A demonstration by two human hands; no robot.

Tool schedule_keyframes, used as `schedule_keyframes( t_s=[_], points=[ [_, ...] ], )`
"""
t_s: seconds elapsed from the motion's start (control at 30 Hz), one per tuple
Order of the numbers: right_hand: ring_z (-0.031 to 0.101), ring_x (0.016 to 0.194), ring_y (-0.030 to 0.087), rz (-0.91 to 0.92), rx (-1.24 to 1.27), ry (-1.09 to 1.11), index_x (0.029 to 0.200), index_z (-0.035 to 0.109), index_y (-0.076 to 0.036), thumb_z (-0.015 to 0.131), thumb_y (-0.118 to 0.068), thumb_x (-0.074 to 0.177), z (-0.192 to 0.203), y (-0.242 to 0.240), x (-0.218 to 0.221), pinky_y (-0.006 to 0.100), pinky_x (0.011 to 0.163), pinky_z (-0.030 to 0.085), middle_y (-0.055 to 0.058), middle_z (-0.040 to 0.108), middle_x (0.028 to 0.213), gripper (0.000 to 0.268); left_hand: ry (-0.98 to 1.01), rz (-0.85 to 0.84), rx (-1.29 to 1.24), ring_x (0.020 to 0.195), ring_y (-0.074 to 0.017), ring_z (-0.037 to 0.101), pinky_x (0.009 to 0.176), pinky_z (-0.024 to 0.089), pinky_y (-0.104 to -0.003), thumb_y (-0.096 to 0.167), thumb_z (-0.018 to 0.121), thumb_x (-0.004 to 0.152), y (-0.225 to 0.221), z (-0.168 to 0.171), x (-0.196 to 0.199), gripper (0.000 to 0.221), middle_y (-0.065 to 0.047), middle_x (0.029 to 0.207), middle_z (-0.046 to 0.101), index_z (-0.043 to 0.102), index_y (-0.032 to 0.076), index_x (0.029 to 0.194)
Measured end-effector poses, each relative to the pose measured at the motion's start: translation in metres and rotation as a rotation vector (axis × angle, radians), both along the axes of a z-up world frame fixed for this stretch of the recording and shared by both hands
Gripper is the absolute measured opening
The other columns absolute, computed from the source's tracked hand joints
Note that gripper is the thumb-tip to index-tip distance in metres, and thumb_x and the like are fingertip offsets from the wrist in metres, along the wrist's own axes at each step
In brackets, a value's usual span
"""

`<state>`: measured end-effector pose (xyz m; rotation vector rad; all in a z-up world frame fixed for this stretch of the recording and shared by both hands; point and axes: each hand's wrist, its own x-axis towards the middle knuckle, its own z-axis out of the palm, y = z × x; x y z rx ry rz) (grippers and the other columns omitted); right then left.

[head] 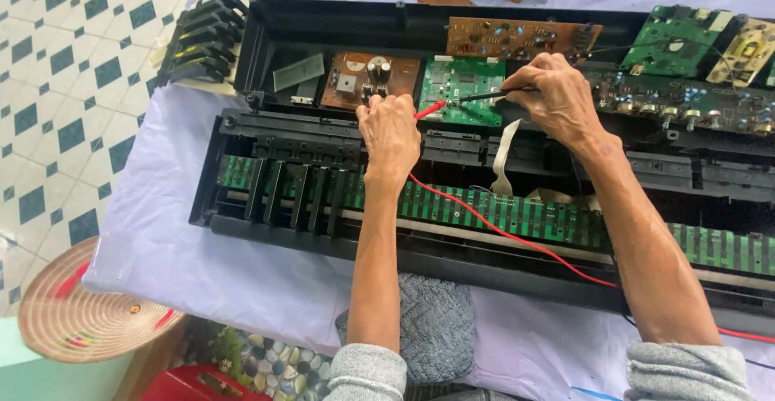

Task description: Testing electronic components on a keyboard circuit board using a multimeter and cleaning with a brush.

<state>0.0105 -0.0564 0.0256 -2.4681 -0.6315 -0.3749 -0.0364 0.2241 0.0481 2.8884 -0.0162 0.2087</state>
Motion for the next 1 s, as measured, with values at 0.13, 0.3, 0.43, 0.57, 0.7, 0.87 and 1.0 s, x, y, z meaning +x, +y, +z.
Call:
schedule_keyframes(
  t_s=[0.13, 0.3, 0.43, 0.57, 0.7, 0.87, 1.0],
  points=[
    [0.063, 0.106, 0.024, 0.003, -0.001, -0.006, 0.107, 0.078, -0.024, 0.083, -0.020, 0.091, -0.003, -0.002, 0.001, 0.039, 0.091, 0.054, 0.002, 0.066, 0.100, 0.017, -0.033, -0.014, -0.006, 0.094, -0.0307, 0.064, 0.092, 0.045, -0.049, 0.008, 0.073, 0.077, 0.006, -0.004, 0.001, 0.010, -0.007, 0.080, 0.069, 0.072, 0.013, 0.085],
    [0.064, 0.105, 0.027, 0.030, 0.040, 0.011, 0.107, 0.078, -0.021, 0.081, -0.016, 0.094, 0.004, -0.003, -0.005, 0.040, 0.091, 0.053, 0.005, 0.065, 0.099, 0.015, -0.045, -0.026, 0.016, 0.092, -0.0286, 0.065, 0.091, 0.046, -0.047, 0.009, 0.075, 0.075, 0.006, -0.006, 0.001, 0.012, -0.006, 0.080, 0.070, 0.072, 0.014, 0.086],
    [0.064, 0.105, 0.027, 0.018, 0.042, -0.007, 0.109, 0.078, -0.022, 0.082, -0.017, 0.096, 0.001, -0.005, -0.004, 0.039, 0.091, 0.053, 0.003, 0.064, 0.100, 0.014, -0.075, -0.052, 0.031, 0.093, -0.0281, 0.064, 0.090, 0.046, -0.047, 0.012, 0.075, 0.073, 0.006, -0.003, 0.000, 0.014, -0.006, 0.079, 0.068, 0.070, 0.016, 0.085],
    [0.065, 0.104, 0.027, 0.007, 0.016, -0.026, 0.108, 0.079, -0.022, 0.082, -0.017, 0.095, 0.003, -0.006, -0.007, 0.038, 0.091, 0.053, 0.004, 0.065, 0.100, 0.014, -0.046, -0.040, 0.006, 0.094, -0.0294, 0.065, 0.092, 0.045, -0.047, 0.007, 0.075, 0.074, 0.003, 0.001, -0.002, 0.014, -0.008, 0.081, 0.070, 0.071, 0.013, 0.086],
    [0.066, 0.104, 0.027, 0.004, -0.023, -0.049, 0.108, 0.078, -0.021, 0.081, -0.017, 0.096, 0.005, -0.006, -0.009, 0.037, 0.089, 0.053, 0.004, 0.064, 0.102, 0.012, -0.040, -0.037, 0.025, 0.094, -0.0296, 0.065, 0.091, 0.047, -0.048, 0.007, 0.077, 0.072, 0.003, 0.000, 0.000, 0.016, -0.009, 0.083, 0.071, 0.072, 0.013, 0.086],
    [0.057, 0.081, 0.019, 0.049, -0.031, -0.093, 0.106, 0.081, -0.008, 0.081, -0.006, 0.088, 0.029, 0.001, -0.020, 0.030, 0.069, 0.051, 0.009, 0.063, 0.097, 0.017, -0.116, -0.007, 0.026, 0.079, -0.0253, 0.061, 0.085, 0.047, -0.045, 0.003, 0.078, 0.076, -0.008, 0.020, -0.011, 0.007, -0.012, 0.074, 0.070, 0.073, 0.006, 0.080],
    [0.057, 0.081, 0.019, 0.031, -0.053, -0.101, 0.106, 0.081, -0.010, 0.082, -0.009, 0.089, 0.024, -0.001, -0.018, 0.031, 0.068, 0.050, 0.008, 0.063, 0.096, 0.017, -0.115, -0.008, 0.034, 0.078, -0.0243, 0.061, 0.084, 0.047, -0.044, 0.003, 0.079, 0.075, -0.008, 0.017, -0.010, 0.009, -0.010, 0.073, 0.070, 0.072, 0.007, 0.080]
  ],
)
